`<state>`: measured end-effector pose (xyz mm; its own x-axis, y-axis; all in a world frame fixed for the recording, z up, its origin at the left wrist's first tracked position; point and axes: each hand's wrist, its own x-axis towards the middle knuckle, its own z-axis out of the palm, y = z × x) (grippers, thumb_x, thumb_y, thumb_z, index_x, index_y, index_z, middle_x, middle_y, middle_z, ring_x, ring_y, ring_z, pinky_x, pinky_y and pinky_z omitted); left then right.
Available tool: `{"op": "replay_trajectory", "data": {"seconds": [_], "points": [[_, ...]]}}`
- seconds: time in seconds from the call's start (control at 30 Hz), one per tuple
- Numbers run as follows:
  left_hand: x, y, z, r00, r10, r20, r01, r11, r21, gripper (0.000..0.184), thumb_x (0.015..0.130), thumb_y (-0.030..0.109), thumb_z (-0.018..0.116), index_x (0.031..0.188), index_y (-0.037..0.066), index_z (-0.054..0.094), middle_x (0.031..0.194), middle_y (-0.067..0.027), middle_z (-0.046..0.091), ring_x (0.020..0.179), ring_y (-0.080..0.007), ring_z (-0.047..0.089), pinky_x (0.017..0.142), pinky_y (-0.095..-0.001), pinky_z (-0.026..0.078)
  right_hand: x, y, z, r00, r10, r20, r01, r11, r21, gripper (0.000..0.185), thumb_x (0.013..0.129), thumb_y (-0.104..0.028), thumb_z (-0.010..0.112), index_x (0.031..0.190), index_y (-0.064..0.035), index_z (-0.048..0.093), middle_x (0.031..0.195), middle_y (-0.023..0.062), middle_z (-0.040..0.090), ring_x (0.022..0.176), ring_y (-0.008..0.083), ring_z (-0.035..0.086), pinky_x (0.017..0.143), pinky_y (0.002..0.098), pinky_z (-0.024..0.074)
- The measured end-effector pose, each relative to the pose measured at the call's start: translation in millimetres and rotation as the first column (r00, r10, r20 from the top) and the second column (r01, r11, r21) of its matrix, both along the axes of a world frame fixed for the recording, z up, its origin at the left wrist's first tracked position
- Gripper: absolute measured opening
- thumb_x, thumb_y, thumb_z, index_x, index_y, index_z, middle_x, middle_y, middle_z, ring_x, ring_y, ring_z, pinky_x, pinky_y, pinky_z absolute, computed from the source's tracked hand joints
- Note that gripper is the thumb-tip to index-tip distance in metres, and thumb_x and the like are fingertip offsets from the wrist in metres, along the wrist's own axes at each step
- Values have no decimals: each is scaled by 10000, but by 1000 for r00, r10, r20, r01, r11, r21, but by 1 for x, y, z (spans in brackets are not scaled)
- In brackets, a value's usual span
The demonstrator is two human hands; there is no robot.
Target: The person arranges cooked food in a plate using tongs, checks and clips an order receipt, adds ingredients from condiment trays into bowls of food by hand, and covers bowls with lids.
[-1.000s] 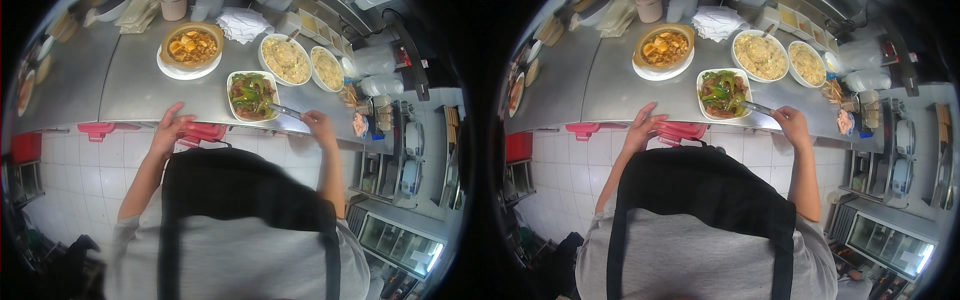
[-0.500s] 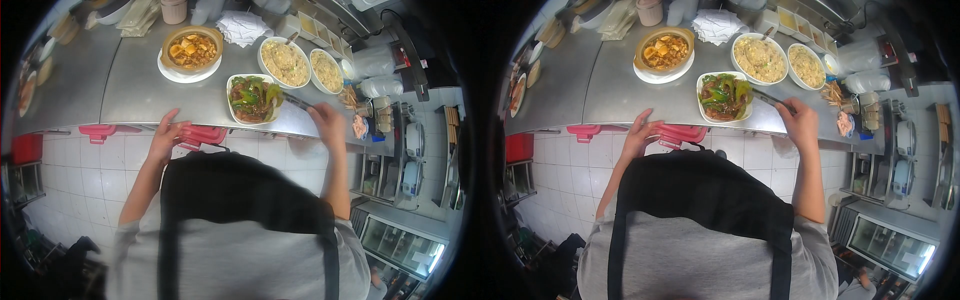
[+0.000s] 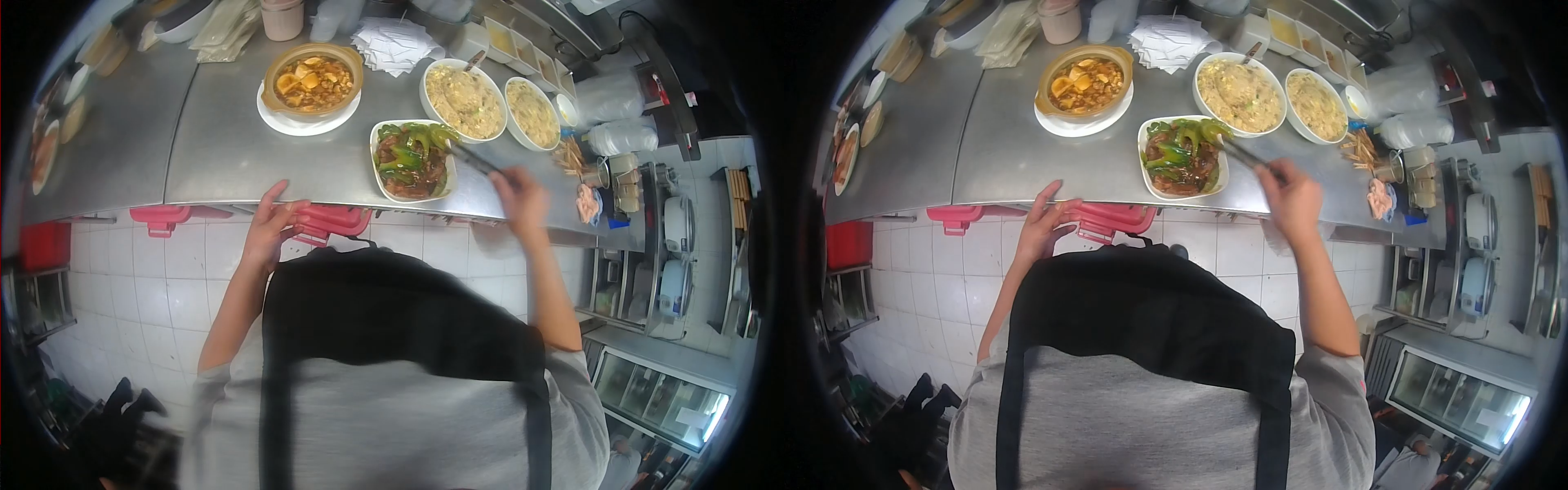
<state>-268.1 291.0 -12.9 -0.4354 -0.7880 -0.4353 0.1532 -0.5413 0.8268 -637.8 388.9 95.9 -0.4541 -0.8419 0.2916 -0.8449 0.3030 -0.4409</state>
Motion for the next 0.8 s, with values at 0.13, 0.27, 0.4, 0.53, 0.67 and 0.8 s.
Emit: {"op": "replay_trajectory", "data": {"seconds": [0.13,0.27,0.4,0.53,0.67,0.8], "points": [[2,-3,-2,999,-48,20,49,998,-36,487,947,215,476,1393,187,283,1181,-113,580,956,-147,593,832,-333,451,-32,-10,-12,942,-156,297,154,988,33,246,776,-258,696,782,-15,654,593,74,591,530,146,519,526,278,422],[3,-1,-5,999,-34,-3,34,999,-20,488,946,221,477,1393,189,284,1178,-111,582,953,-151,593,839,-339,445,-27,-14,-23,886,-192,423,189,981,48,236,773,-241,698,774,-11,649,590,70,584,537,116,500,527,263,409],[2,0,-2,999,-33,7,33,999,-10,492,946,230,476,1395,191,277,1179,-109,581,955,-155,590,841,-341,442,-6,-7,-16,971,21,239,6,994,-112,205,770,-212,697,747,-16,640,592,85,586,543,158,529,532,286,414],[2,-2,-2,999,-32,2,32,999,-17,494,947,250,475,1394,191,273,1178,-110,582,962,-155,585,844,-338,439,29,14,7,972,198,-122,-203,979,-24,165,750,-205,708,735,-62,626,579,59,573,553,222,544,564,332,403],[-6,-4,9,1000,-8,1,8,1000,-16,504,930,261,499,1378,149,297,1131,-122,595,920,-154,594,825,-316,444,34,25,13,914,282,-292,-287,957,28,161,734,-232,716,760,-106,619,578,19,558,551,209,536,593,334,370],[-8,-8,6,998,-58,-7,58,998,-5,492,948,261,475,1391,181,278,1165,-118,585,946,-160,594,841,-329,442,33,17,8,955,212,-207,-219,976,-12,169,743,-245,708,769,-100,625,585,24,567,559,212,548,604,337,374]]}}
